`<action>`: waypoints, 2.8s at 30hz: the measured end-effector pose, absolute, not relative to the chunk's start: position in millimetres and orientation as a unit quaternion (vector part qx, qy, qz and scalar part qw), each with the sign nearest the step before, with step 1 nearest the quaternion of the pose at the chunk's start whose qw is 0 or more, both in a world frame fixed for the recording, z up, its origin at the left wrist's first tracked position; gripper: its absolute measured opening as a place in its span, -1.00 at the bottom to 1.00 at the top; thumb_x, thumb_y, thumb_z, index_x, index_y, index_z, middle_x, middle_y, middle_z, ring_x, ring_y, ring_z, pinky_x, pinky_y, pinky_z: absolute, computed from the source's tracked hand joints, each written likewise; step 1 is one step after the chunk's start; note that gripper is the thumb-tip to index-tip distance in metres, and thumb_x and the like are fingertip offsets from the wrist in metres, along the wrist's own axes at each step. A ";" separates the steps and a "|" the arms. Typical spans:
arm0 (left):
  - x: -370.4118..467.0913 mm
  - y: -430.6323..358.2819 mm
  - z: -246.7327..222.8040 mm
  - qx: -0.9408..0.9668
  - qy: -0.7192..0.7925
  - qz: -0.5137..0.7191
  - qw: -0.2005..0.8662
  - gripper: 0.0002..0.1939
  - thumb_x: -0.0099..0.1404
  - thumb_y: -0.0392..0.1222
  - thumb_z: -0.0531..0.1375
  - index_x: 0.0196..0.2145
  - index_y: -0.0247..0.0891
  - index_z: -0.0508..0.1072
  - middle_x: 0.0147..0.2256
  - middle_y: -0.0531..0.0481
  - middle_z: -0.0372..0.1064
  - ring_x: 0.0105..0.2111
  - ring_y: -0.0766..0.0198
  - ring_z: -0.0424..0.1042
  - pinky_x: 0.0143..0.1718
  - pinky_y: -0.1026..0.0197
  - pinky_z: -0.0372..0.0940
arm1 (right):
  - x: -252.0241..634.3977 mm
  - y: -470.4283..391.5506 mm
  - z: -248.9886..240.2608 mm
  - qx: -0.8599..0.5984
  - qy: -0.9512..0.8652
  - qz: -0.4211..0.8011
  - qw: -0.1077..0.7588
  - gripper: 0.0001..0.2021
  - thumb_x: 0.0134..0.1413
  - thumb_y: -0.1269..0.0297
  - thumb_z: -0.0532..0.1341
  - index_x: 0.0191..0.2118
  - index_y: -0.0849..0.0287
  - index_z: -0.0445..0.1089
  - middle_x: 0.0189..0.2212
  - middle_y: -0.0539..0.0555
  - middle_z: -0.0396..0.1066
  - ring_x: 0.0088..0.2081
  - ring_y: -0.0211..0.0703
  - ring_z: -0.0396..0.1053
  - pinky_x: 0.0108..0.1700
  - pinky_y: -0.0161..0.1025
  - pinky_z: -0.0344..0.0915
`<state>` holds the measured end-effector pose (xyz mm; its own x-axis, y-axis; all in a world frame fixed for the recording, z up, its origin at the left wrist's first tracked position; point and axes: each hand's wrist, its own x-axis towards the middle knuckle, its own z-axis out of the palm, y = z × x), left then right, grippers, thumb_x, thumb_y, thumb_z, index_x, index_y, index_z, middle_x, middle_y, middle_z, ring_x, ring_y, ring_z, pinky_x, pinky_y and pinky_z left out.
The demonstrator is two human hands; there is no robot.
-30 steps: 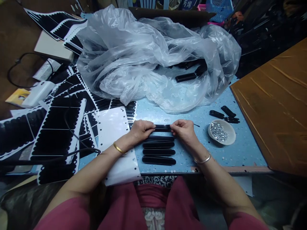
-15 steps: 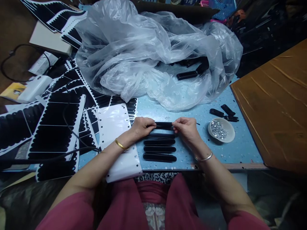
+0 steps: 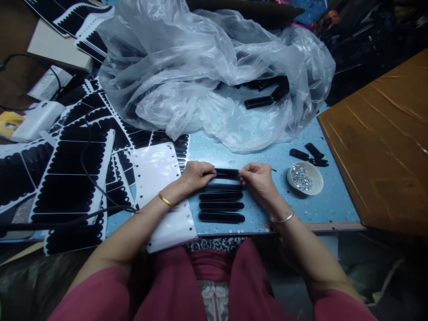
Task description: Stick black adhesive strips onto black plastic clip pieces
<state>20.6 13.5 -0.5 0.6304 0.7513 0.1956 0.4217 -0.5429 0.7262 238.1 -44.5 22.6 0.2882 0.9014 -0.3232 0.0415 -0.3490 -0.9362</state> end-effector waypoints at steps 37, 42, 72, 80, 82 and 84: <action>19.1 16.4 -1.4 0.833 0.349 0.257 0.344 -0.92 0.18 -0.29 0.26 -0.41 -0.19 0.58 -0.36 0.04 0.59 -0.33 0.27 0.56 -0.25 0.25 0.38 | 238.4 -44.3 7.2 -0.719 -0.492 0.315 0.377 -0.83 -0.20 0.25 0.19 -0.68 0.13 0.26 -0.73 -0.04 0.23 -0.63 -0.31 0.14 -0.58 -0.32 0.02; 18.9 16.8 -2.4 0.832 0.351 0.253 0.347 -0.92 0.18 -0.30 0.26 -0.41 -0.19 0.58 -0.36 0.04 0.59 -0.33 0.26 0.56 -0.25 0.24 0.39 | 238.9 -43.1 5.7 -0.724 -0.502 0.305 0.362 -0.84 -0.21 0.28 0.21 -0.67 0.11 0.25 -0.74 -0.04 0.25 -0.64 -0.30 0.13 -0.58 -0.31 0.02; 55.3 24.1 20.2 0.874 0.397 0.062 0.272 -0.63 0.27 0.09 0.20 -0.31 -0.27 0.62 -0.41 -0.10 0.52 -0.35 0.17 0.45 -0.33 0.23 0.21 | 248.3 -49.8 -16.8 -0.647 -0.682 0.204 0.274 -0.65 0.14 0.16 0.11 -0.62 0.16 0.26 -0.67 0.01 0.30 -0.58 -0.28 0.18 -0.46 -0.28 0.05; 7.5 -3.7 33.1 0.861 0.424 0.091 0.267 -0.68 0.35 -0.09 0.11 -0.34 -0.28 0.61 -0.37 -0.08 0.56 -0.34 0.23 0.49 -0.26 0.26 0.27 | 263.9 -69.6 -9.0 -0.620 -0.721 0.163 0.263 -0.71 0.15 0.13 0.14 -0.44 0.20 0.46 -0.56 0.10 0.42 -0.48 -0.16 0.33 -0.37 -0.25 0.22; -5.6 -25.4 34.4 0.849 0.418 0.150 0.286 -0.67 0.33 -0.02 0.14 -0.16 -0.26 0.59 -0.20 -0.13 0.56 -0.18 0.14 0.52 -0.11 0.18 0.32 | 263.9 -75.3 -6.4 -0.607 -0.725 0.136 0.296 -0.68 0.19 0.10 0.12 -0.23 0.24 0.50 -0.40 0.18 0.49 -0.37 -0.08 0.41 -0.26 -0.19 0.32; -15.0 -46.9 31.2 0.843 0.389 0.204 0.310 -0.35 0.15 0.14 0.30 0.12 -0.26 0.42 0.06 -0.23 0.43 0.09 -0.04 0.40 0.08 0.03 0.27 | 259.4 -85.1 -6.9 -0.584 -0.733 0.131 0.323 -0.62 0.26 0.08 0.06 -0.06 0.25 0.45 -0.24 0.25 0.52 -0.23 -0.01 0.46 -0.15 -0.11 0.37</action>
